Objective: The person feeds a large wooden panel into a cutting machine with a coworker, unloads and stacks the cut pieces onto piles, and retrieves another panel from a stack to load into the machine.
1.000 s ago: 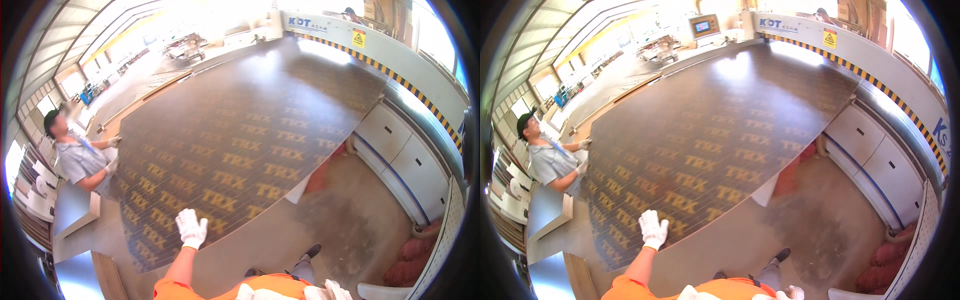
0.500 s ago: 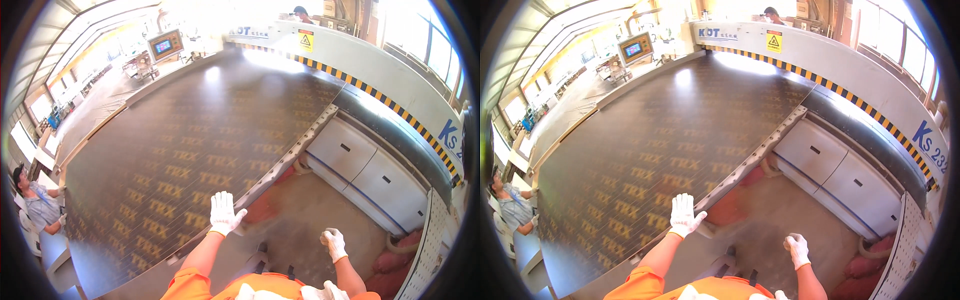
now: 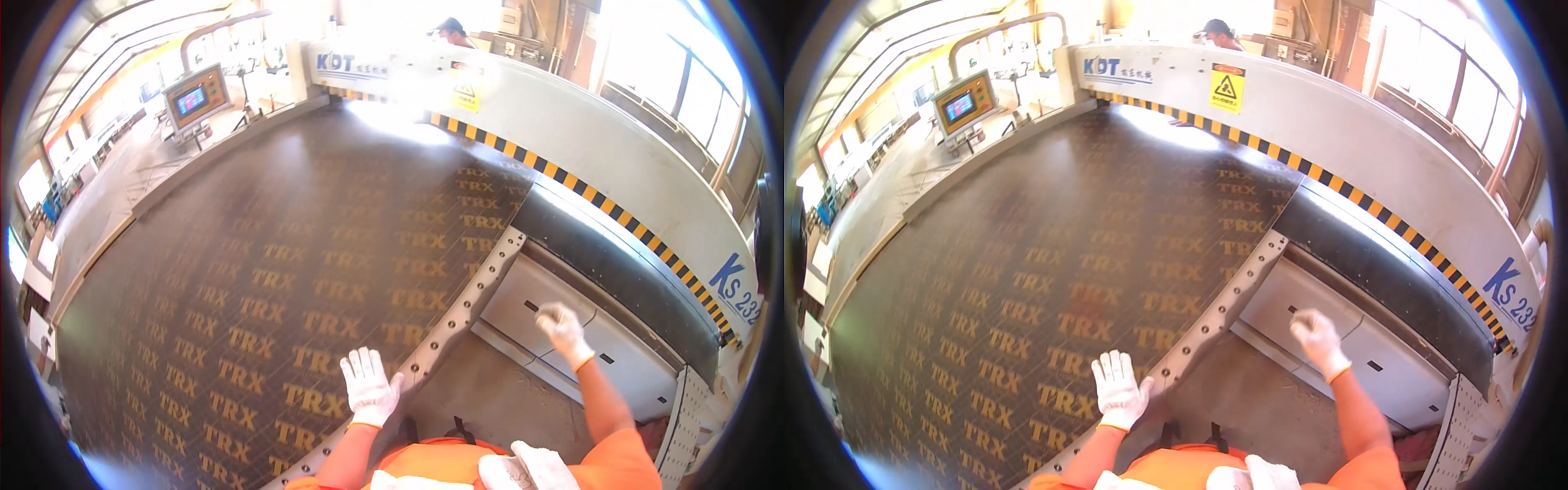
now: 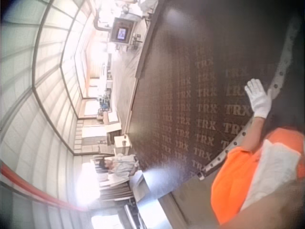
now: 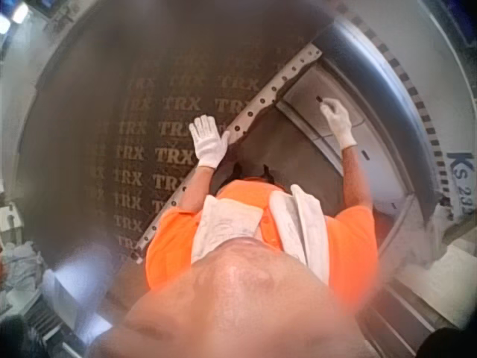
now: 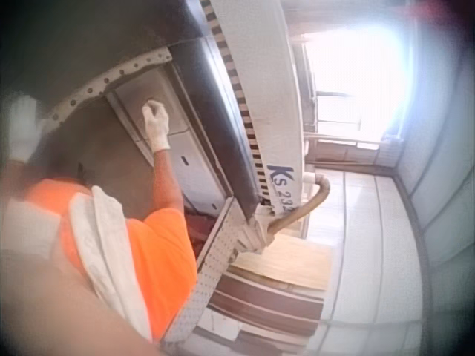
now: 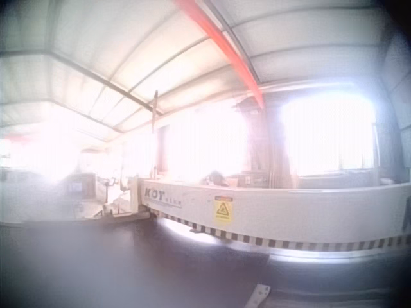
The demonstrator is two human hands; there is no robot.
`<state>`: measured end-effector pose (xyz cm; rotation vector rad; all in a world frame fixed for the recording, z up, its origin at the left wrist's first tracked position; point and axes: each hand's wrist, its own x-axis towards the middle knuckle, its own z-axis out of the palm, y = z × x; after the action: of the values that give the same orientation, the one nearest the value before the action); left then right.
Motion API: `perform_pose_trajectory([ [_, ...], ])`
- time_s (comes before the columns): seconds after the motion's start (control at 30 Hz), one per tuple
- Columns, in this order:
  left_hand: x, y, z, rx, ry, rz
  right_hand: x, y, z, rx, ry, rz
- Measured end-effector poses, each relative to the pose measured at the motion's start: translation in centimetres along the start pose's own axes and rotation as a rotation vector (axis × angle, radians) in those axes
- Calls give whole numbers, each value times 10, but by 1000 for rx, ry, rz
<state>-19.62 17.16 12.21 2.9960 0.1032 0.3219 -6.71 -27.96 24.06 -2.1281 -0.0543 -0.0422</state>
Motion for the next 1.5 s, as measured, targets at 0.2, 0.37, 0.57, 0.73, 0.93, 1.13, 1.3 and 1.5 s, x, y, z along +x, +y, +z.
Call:
perform_pose_trajectory([
  [0.2,82,59,24,16,92,-16,266,-53,-134,-522,378,-458],
  [0.37,173,132,44,-53,160,-106,504,-93,-266,-840,632,-662],
  [0.57,262,201,66,-27,193,-165,725,-83,-422,-1077,780,-802],
  [0.73,271,204,69,-63,175,-228,743,-79,-457,-1058,480,-469],
  [0.93,273,205,70,-81,158,-247,708,-108,-424,-1251,486,-665],
  [1.13,274,203,66,-95,138,-258,736,-64,-338,-1195,252,-758],
  [1.3,271,201,64,-119,151,-279,692,-33,-155,-111,-257,-127],
  [1.5,268,202,63,-148,110,-311,586,-85,33,361,-594,-53],
])
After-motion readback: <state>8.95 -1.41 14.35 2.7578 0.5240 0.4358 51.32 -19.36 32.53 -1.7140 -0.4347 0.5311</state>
